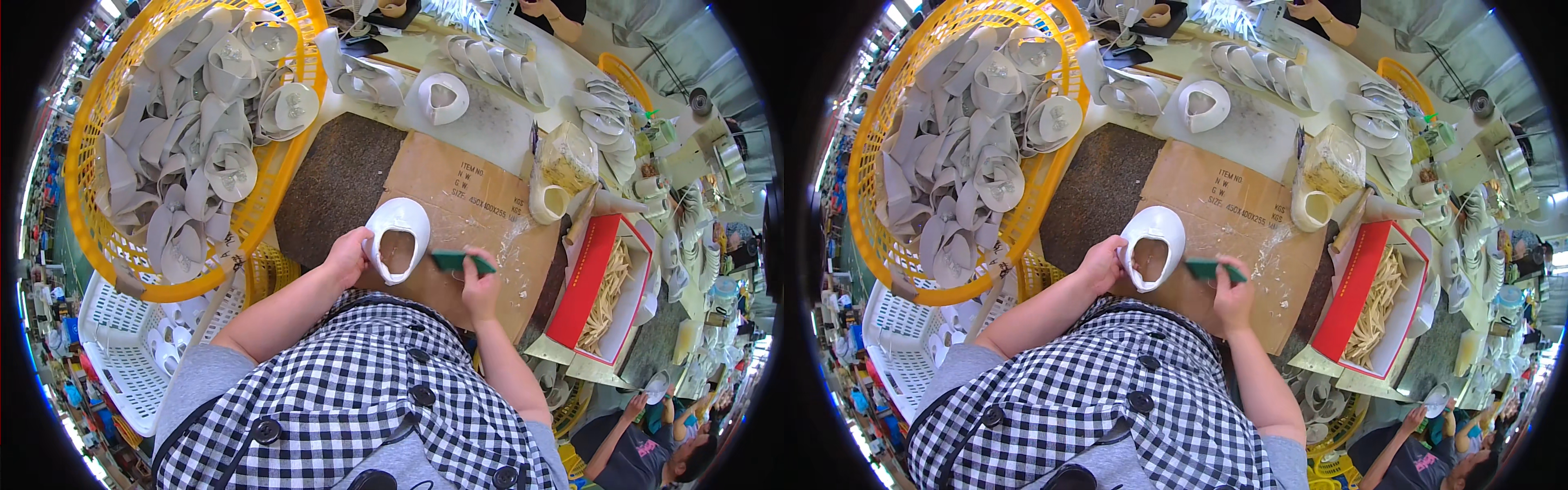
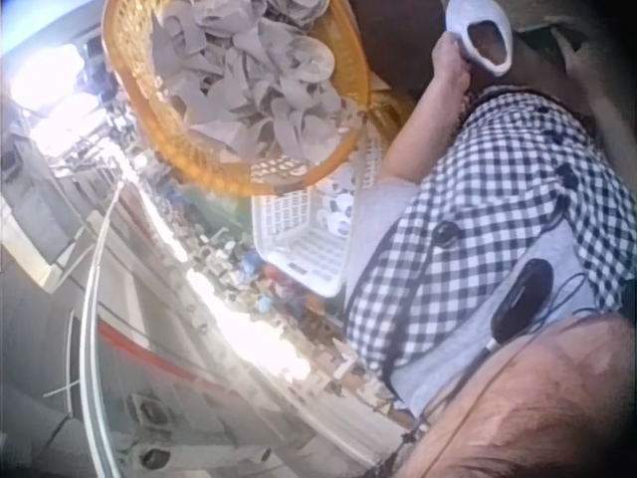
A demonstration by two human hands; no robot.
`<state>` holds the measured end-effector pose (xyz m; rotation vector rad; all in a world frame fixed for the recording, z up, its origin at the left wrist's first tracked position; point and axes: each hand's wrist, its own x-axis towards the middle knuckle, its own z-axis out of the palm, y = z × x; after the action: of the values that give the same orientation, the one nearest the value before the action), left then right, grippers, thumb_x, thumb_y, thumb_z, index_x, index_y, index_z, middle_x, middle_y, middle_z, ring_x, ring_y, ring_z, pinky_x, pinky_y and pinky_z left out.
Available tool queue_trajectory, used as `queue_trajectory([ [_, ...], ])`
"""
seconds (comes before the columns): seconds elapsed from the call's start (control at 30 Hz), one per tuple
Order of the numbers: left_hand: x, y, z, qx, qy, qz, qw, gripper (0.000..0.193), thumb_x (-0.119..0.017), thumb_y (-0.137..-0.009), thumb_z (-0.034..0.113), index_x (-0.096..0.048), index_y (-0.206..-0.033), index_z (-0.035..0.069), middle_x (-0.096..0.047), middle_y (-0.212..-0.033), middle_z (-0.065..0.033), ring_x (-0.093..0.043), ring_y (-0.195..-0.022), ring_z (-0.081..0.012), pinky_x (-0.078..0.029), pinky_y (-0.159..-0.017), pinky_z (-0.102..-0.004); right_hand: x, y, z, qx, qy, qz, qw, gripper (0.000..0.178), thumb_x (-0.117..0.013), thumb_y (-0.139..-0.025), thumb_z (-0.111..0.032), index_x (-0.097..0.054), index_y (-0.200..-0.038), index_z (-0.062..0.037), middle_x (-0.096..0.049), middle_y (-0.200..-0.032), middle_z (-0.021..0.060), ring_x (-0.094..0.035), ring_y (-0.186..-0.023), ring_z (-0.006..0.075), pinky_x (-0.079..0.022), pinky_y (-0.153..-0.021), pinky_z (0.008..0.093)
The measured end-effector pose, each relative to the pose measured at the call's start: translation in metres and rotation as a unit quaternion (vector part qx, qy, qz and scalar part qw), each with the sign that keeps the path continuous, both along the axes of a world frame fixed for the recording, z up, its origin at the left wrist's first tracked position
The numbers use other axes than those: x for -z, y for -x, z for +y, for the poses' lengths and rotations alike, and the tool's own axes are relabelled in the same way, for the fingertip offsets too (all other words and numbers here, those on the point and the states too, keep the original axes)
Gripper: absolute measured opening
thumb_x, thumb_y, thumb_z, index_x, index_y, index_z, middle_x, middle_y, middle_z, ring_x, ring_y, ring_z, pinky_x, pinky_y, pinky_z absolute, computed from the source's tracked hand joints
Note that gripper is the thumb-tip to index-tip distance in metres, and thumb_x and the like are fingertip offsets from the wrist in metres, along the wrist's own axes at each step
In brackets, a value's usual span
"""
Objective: Applying glue and cleaning edges of white shoe components in a manufacturing facility.
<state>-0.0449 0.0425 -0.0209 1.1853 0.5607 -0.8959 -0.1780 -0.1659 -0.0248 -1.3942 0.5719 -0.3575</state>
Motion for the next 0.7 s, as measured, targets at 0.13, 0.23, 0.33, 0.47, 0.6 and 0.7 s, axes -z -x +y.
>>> queue_trajectory([
  [0.13, -0.017, 0.002, -0.003, 0.026, -0.008, -0.03, 0.999, 0.028, -0.052, -0.081, 0.019, -0.054, -0.103, 0.001, -0.06, -0.085, -0.0082, -0.06, -0.075, -0.0199, -0.05, -0.068, -0.0313, -0.018, -0.06, 0.007, -0.036, 0.041, -0.139, 0.989, 0.015, -0.055, -0.088, -0.003, -0.057, -0.102, -0.0049, -0.061, -0.1, 0.0093, -0.06, -0.09, 0.0195, -0.05, -0.077, 0.0312],
  [0.23, -0.021, 0.01, 0.01, 0.088, -0.079, -0.085, 0.989, 0.027, -0.058, -0.078, 0.016, -0.058, -0.1, 0.0, -0.061, -0.085, -0.0078, -0.059, -0.074, -0.0174, -0.049, -0.066, -0.0297, -0.021, -0.09, 0.009, -0.097, 0.317, -0.121, 0.936, 0.014, -0.056, -0.087, -0.005, -0.059, -0.101, -0.0045, -0.063, -0.095, 0.0114, -0.06, -0.089, 0.023, -0.048, -0.077, 0.0318],
  [0.33, -0.01, 0.017, 0.022, 0.123, -0.089, -0.158, 0.976, 0.029, -0.067, -0.07, 0.015, -0.064, -0.094, -0.002, -0.063, -0.083, -0.0082, -0.058, -0.074, -0.0152, -0.047, -0.066, -0.0282, -0.036, -0.089, 0.004, -0.069, 0.294, -0.11, 0.947, 0.015, -0.055, -0.089, -0.01, -0.059, -0.101, -0.0024, -0.063, -0.094, 0.011, -0.058, -0.088, 0.0208, -0.045, -0.08, 0.0301],
  [0.47, -0.026, 0.041, 0.048, 0.062, -0.266, -0.251, 0.928, 0.06, -0.07, -0.061, 0.022, -0.045, -0.109, -0.004, -0.058, -0.098, -0.0198, -0.06, -0.086, -0.0288, -0.05, -0.074, -0.0354, -0.019, -0.075, 0.009, -0.104, 0.205, -0.035, 0.973, 0.021, -0.052, -0.092, -0.011, -0.053, -0.11, -0.001, -0.056, -0.103, 0.0109, -0.058, -0.089, 0.0184, -0.05, -0.075, 0.0276],
  [0.6, -0.038, 0.07, 0.108, -0.028, -0.286, -0.237, 0.928, 0.056, -0.069, -0.062, 0.021, -0.046, -0.108, -0.003, -0.058, -0.096, -0.0208, -0.059, -0.091, -0.0311, -0.047, -0.08, -0.0367, -0.016, -0.081, 0.026, -0.146, 0.106, -0.003, 0.984, 0.025, -0.05, -0.093, -0.013, -0.05, -0.115, -0.0021, -0.053, -0.107, 0.0105, -0.057, -0.095, 0.0194, -0.054, -0.073, 0.0286],
  [0.7, -0.085, 0.09, 0.187, 0.093, -0.445, -0.276, 0.847, 0.053, -0.069, -0.061, 0.022, -0.05, -0.105, -0.001, -0.058, -0.098, -0.0214, -0.058, -0.092, -0.036, -0.047, -0.081, -0.0402, -0.001, -0.09, 0.032, -0.156, 0.075, -0.017, 0.985, 0.027, -0.049, -0.094, -0.013, -0.048, -0.118, -0.0024, -0.05, -0.113, 0.0113, -0.056, -0.097, 0.0209, -0.054, -0.074, 0.0294],
])
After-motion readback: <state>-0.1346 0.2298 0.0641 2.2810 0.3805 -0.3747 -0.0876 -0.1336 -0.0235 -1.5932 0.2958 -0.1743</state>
